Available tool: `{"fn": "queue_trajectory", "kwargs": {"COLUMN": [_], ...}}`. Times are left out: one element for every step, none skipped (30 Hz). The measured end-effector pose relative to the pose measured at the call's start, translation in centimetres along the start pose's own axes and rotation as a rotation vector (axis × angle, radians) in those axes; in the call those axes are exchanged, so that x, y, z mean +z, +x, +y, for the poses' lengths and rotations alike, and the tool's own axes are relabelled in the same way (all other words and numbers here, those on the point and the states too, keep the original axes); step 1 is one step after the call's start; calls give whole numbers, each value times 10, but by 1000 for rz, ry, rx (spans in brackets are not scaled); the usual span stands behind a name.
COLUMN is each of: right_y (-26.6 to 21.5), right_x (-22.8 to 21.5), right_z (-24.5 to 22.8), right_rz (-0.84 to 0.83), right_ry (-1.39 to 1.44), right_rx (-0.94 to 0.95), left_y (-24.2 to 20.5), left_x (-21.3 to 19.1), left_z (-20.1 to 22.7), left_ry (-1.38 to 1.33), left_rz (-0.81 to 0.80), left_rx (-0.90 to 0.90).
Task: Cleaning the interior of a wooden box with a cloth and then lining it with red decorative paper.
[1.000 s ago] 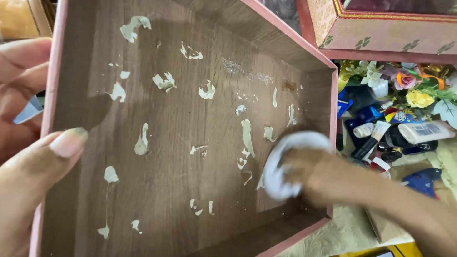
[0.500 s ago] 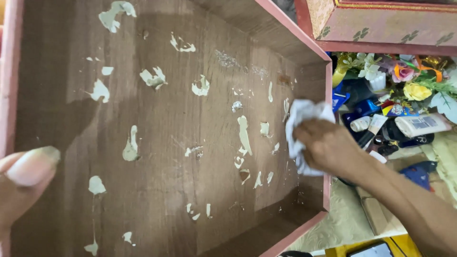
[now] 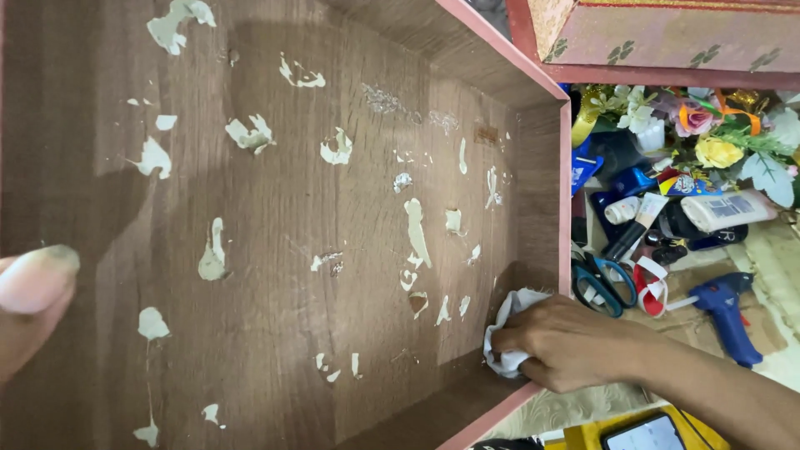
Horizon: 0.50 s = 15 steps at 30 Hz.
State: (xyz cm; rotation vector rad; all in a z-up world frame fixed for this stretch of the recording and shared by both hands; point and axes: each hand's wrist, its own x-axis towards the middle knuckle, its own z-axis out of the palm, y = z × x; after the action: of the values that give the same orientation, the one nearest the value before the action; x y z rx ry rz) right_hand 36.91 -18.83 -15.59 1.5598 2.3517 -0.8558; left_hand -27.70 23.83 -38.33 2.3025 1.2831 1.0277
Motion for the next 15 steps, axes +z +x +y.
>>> {"fn": "queue_trajectory", "kwargs": {"right_y": [3, 5, 7, 9, 12, 16, 19, 14, 10, 5, -10, -24, -40, -62, -109], "right_x": [-2, -2, -2, -2, -3, -4, -4, -20, -36, -51, -62, -73, -85, -35, 13], "right_z": [-2, -4, -7, -10, -12, -16, -20, -31, -43, -55, -59, -62, -65, 12, 75], "right_rz": [-79, -80, -138, -197, -195, -281, -368, -368, -480, -592, -588, -581, -556, -556, -423], "right_ry": [-38, -40, -46, -53, -55, -126, -194, -193, -173, -151, -147, -220, -289, -281, -579], "right_rx": [42, 40, 79, 117, 116, 200, 285, 285, 442, 600, 605, 861, 1121, 1131, 929], "left_y": [-7, -1, 6, 14, 43, 56, 53, 55, 59, 62, 65, 69, 76, 96, 85], "left_x": [9, 6, 2, -2, -8, -23, -46, -56, -67, -78, -74, -68, -61, -20, 4], "left_z": [37, 80, 122, 165, 242, 322, 402, 436, 470, 505, 483, 462, 442, 372, 282], "left_ry": [3, 4, 13, 21, 22, -29, -84, -83, -196, -306, -308, -262, -220, -226, -109], "left_rz": [12, 14, -13, -39, -36, -54, -77, -77, -96, -113, -115, -114, -116, -122, -157], "left_rx": [10, 9, -149, -308, -307, -373, -437, -437, -278, -117, -111, -97, -80, -71, -208]}}
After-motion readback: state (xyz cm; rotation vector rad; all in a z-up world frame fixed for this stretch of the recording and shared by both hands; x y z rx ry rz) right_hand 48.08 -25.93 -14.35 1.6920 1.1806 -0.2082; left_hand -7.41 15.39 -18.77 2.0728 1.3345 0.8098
